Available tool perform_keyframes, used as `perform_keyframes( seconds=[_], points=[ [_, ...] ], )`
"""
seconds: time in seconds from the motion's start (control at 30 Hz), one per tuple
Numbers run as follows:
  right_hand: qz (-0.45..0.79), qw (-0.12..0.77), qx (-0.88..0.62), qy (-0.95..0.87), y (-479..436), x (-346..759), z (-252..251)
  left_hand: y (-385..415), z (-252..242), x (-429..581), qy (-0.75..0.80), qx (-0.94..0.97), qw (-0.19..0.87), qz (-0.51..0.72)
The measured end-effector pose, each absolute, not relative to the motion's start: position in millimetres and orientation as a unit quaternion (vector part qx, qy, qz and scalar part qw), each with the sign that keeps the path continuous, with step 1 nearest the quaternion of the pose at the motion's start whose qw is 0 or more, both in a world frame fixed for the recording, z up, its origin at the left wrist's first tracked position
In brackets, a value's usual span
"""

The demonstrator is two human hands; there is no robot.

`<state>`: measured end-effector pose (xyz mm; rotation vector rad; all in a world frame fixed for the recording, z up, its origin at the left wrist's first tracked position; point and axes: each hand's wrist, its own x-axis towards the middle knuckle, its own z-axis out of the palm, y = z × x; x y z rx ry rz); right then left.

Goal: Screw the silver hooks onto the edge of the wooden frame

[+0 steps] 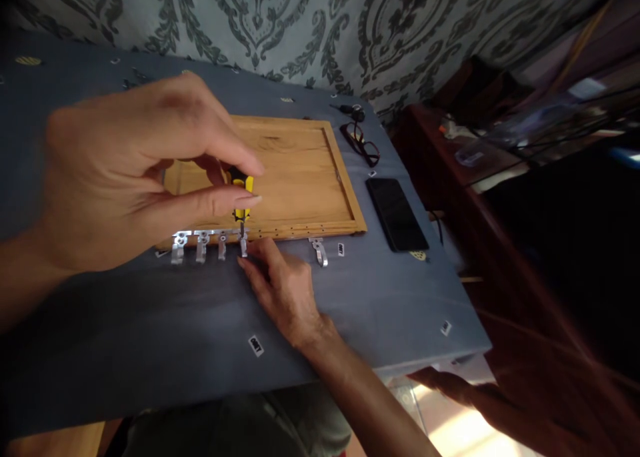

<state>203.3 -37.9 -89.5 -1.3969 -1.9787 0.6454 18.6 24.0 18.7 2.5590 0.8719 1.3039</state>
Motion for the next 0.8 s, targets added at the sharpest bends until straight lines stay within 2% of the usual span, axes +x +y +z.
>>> perform_keyframes(
  seconds=[0.8],
  points=[
    [0.243, 0.318, -0.529, -0.748, -38.9, 204.4, -93.2, 19.8, 22.8, 18.7, 0.287, 0.858, 0.05, 0.423]
  ],
)
